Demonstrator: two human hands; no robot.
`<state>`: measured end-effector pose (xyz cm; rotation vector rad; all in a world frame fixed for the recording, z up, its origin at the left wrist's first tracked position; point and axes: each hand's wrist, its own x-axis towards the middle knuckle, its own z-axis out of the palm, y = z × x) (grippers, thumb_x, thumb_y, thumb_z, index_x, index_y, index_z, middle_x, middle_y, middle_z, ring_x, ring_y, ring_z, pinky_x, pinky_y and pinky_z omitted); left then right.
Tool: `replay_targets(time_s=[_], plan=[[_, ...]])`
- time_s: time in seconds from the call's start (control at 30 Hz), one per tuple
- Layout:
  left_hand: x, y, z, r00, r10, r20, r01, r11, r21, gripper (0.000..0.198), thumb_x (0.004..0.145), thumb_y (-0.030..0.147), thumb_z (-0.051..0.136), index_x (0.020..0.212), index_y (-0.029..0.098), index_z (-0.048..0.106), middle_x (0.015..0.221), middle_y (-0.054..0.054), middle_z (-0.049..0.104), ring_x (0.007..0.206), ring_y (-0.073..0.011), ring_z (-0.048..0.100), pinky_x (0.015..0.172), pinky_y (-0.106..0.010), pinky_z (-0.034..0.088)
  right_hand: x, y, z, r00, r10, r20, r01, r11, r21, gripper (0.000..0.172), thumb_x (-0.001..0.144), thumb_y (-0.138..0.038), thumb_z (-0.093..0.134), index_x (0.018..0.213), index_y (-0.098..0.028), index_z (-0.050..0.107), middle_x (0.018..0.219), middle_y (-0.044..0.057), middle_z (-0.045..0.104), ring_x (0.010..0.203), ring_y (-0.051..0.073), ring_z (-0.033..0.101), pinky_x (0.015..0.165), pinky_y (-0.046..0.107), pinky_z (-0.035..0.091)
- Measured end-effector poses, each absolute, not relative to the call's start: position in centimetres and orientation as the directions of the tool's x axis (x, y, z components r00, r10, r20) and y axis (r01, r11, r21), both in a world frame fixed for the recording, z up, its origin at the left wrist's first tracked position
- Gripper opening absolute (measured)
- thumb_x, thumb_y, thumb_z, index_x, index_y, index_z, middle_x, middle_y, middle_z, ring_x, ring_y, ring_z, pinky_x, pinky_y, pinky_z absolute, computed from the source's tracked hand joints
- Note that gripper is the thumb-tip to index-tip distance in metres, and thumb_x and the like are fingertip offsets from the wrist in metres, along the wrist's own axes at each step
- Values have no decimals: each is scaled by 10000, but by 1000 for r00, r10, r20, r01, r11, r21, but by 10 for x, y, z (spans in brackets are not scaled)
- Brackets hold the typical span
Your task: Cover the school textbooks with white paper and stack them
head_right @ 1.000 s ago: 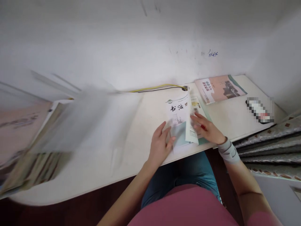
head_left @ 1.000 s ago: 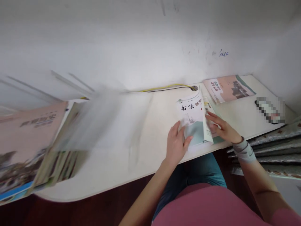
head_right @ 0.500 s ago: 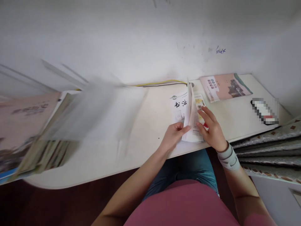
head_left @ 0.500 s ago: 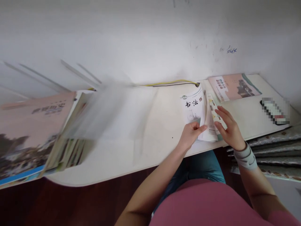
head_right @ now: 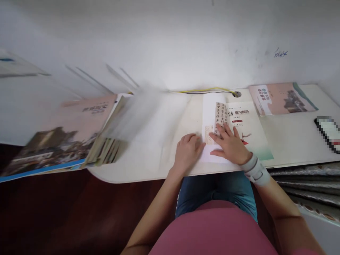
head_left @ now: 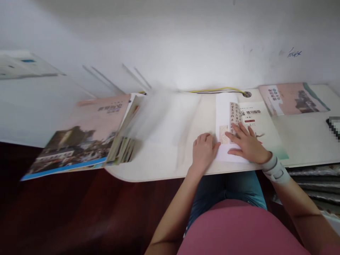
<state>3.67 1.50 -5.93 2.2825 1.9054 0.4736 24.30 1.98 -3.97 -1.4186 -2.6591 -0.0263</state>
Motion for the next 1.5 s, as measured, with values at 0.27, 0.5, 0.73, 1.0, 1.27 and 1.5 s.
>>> replay_targets(time_s=[0.27, 0.5, 0.73, 1.0, 1.27, 1.5], plan=[[-9, 4, -84, 151, 979, 138, 962, -178, 206, 510, 973, 366, 263, 1372, 98, 435, 1405, -155, 484, 1343, -251, 398, 1106, -468, 295, 214, 31, -52, -567, 820, 78, 820, 571, -39, 515, 870, -440, 540, 1333, -216, 514, 1524, 174, 274, 1400, 376, 233, 1068, 605, 243], [-12, 3, -89, 47, 961, 271, 937, -136, 321, 508, 970, 373, 272, 1331, 73, 465, 1233, -185, 625, 1202, -248, 552, 1049, -469, 368, 209, 28, -59, -550, 820, 156, 825, 563, -53, 469, 864, -401, 553, 1290, -206, 543, 1510, 184, 305, 1387, 369, 272, 1056, 605, 266], [-14, 3, -91, -23, 950, 311, 914, -106, 392, 493, 973, 364, 277, 1278, 54, 509, 1085, -169, 696, 1070, -231, 633, 1029, -460, 386, 208, 31, -64, -495, 836, 238, 849, 524, -74, 438, 862, -401, 546, 1259, -217, 561, 1496, 160, 345, 1386, 358, 278, 1060, 614, 261], [-15, 3, -92, -37, 950, 309, 904, -100, 415, 499, 964, 383, 318, 1309, 61, 479, 1077, -170, 697, 1041, -234, 647, 1027, -465, 384, 192, 20, -60, -491, 840, 231, 847, 523, -100, 457, 863, -339, 546, 1286, -164, 544, 1491, 184, 345, 1392, 357, 265, 1112, 584, 194], [1, -7, -76, 352, 867, 354, 870, -443, 219, 502, 929, 451, 414, 1368, 214, 468, 1394, -104, 510, 1398, -301, 282, 1129, -558, 175, 198, 33, -39, -556, 799, 229, 788, 595, -162, 482, 891, -400, 489, 1294, -139, 535, 1446, 194, 407, 1347, 342, 355, 1065, 516, 345], [10, -16, -81, 481, 854, 201, 831, -516, 205, 586, 911, 534, 404, 1377, 183, 460, 1384, -125, 509, 1400, -339, 259, 1086, -635, 212, 208, 77, -26, -588, 786, 190, 780, 614, -122, 480, 898, -375, 468, 1298, -117, 528, 1420, 196, 437, 1317, 345, 393, 1039, 511, 375]])
